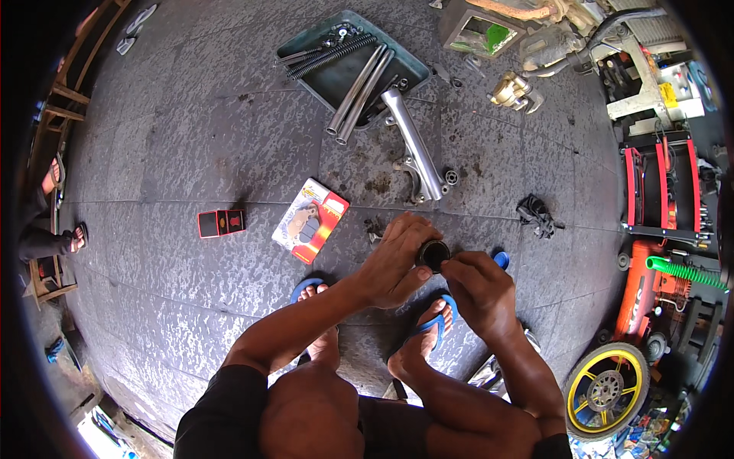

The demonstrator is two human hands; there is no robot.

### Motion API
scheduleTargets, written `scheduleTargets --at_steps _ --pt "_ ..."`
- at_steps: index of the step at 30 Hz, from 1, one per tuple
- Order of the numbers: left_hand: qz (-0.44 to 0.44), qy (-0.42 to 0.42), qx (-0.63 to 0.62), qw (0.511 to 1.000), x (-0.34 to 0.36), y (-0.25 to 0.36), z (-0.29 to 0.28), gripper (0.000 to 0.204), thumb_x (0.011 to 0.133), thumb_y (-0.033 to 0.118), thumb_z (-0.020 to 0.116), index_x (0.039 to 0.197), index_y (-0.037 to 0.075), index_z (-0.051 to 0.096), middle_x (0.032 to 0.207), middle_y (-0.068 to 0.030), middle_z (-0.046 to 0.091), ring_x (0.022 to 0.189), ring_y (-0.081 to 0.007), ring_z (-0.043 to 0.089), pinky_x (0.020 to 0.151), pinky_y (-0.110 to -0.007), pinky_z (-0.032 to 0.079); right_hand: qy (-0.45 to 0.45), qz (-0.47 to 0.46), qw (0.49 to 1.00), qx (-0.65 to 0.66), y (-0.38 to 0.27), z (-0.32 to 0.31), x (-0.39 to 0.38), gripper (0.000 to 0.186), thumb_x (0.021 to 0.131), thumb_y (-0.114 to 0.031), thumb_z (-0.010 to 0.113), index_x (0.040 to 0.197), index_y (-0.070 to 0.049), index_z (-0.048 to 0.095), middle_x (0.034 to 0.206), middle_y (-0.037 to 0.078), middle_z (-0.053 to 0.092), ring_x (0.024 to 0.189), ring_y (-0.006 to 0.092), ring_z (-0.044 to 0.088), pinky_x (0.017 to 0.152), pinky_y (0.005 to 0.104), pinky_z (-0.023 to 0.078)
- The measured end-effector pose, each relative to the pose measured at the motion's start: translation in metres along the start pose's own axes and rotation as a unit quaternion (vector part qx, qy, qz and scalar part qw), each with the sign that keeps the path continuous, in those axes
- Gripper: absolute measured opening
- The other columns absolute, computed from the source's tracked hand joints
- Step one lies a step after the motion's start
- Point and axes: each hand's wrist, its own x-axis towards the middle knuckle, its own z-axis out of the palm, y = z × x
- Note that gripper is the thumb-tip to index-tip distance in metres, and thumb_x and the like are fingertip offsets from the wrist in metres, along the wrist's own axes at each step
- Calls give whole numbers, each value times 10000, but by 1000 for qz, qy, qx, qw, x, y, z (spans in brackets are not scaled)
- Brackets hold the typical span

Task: The person cleans and assembles motorcycle fork components by hand and using a cloth. The person inserts a spring and other internal parts into a fork tube and applies grease to the components.

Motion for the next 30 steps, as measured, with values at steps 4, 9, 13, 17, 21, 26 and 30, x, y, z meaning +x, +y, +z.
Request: scheduleTargets --at_steps 4,9,13,17,21,26,30 --pt "-4 -14 -15 1000 0 2 -2 501 1009 471 427 1267 42 446 1206 -193 536 1241 -425 454 1140 -630 198 -22 185 952 243 7 1 2 235 813 13 780 1003 -18 645 922 87 660 777 182 690 632 310 574" --pt "-26 -52 -23 998 -1 7 -8 439 1008 424 421 1251 60 455 1199 -181 540 1274 -413 443 1166 -637 146 -96 452 680 568 18 4 6 283 821 -37 808 947 -6 557 820 97 659 694 159 693 595 295 589" --pt "-71 -63 -39 995 2 15 -10 380 947 293 447 1239 51 473 1188 -184 543 1308 -411 415 1179 -624 133 -109 475 620 615 18 9 5 288 814 -49 813 933 -34 550 781 82 657 634 158 685 598 293 599" --pt "-108 -70 -29 991 3 25 -11 370 881 202 464 1207 35 508 1193 -193 542 1331 -414 400 1179 -613 140 -108 492 571 648 14 14 3 266 824 -61 788 937 -46 548 788 69 641 656 172 670 606 332 573" --pt "-127 -72 -27 989 5 33 -9 363 867 176 464 1193 25 518 1205 -194 546 1337 -415 397 1172 -616 151 -90 505 555 655 9 18 1 228 829 -54 741 934 -56 539 779 53 618 670 176 645 622 352 537" --pt "-162 -80 -43 983 6 36 -7 371 866 170 454 1194 14 525 1201 -181 562 1346 -424 384 1158 -589 205 -84 504 558 653 5 18 -1 234 824 -61 739 919 -65 526 780 46 616 659 167 640 614 336 537" --pt "-128 -96 -102 982 3 26 -12 422 855 182 465 1239 13 497 1254 -194 527 1375 -436 347 1149 -562 241 -94 489 600 626 5 17 1 254 828 -106 764 916 -60 530 769 45 616 633 144 630 565 299 533"
